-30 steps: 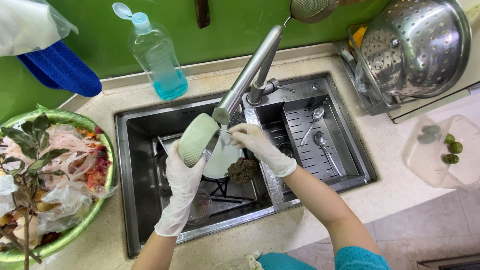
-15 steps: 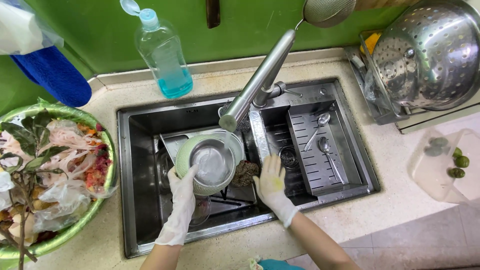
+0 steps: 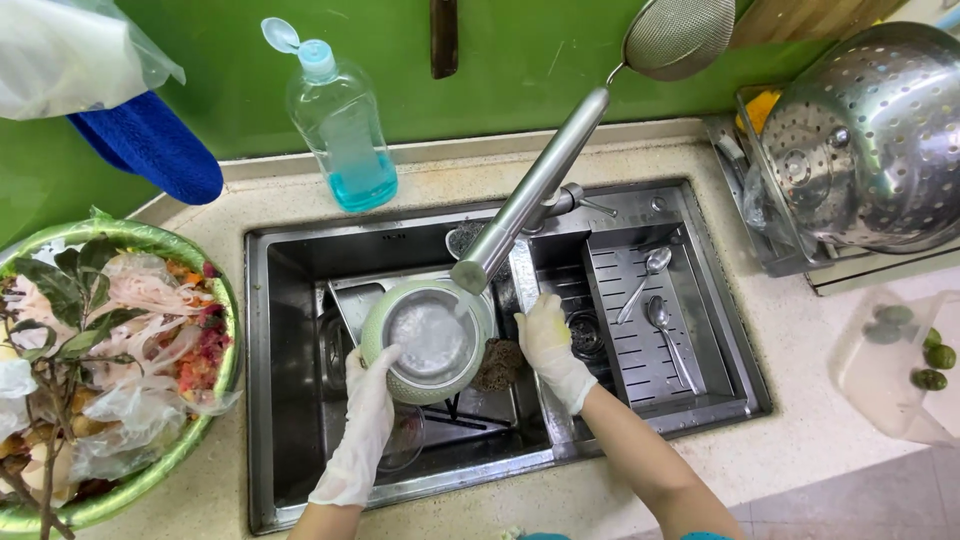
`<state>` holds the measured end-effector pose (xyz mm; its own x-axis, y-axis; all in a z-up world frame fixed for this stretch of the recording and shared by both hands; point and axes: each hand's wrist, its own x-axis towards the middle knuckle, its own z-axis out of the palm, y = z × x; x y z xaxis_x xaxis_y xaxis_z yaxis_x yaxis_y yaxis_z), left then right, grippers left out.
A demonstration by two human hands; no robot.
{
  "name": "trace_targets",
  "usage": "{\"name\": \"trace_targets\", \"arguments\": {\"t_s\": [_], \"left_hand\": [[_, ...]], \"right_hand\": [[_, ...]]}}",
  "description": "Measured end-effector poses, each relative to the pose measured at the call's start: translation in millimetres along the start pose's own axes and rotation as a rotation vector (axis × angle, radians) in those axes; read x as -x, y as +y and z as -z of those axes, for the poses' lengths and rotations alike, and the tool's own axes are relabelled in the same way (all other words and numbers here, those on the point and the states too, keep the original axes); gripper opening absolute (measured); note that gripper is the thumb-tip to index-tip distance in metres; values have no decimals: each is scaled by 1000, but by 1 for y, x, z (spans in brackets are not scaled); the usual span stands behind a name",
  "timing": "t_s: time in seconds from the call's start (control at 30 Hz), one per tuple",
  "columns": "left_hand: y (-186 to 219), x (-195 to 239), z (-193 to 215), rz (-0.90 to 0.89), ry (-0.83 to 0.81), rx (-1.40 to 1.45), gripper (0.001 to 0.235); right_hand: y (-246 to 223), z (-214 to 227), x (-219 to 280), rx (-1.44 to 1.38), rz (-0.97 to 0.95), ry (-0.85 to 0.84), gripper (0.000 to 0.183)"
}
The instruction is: Washing various bowls, containers, and utensils in a kitchen sink.
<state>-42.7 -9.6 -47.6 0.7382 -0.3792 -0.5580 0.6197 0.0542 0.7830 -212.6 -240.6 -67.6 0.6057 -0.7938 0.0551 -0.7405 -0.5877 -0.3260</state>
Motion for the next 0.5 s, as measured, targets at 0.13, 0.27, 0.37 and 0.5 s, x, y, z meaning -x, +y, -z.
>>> {"name": "trace_targets", "arguments": {"t_s": [0.13, 0.27, 0.37, 0.5], "left_hand": [[-16, -4, -9, 71, -29, 28, 70], [-21, -3, -10, 100, -69, 48, 66], [-24, -4, -14, 125, -92, 64, 62], [-36, -22, -14, 188, -113, 137, 55]], "right_hand": [[12, -28, -80, -15, -169, -172, 46], [10, -28, -93, -7, -198, -184, 45], [20, -22, -45, -10, -135, -131, 49], [24, -5, 64, 34, -130, -150, 48]]}}
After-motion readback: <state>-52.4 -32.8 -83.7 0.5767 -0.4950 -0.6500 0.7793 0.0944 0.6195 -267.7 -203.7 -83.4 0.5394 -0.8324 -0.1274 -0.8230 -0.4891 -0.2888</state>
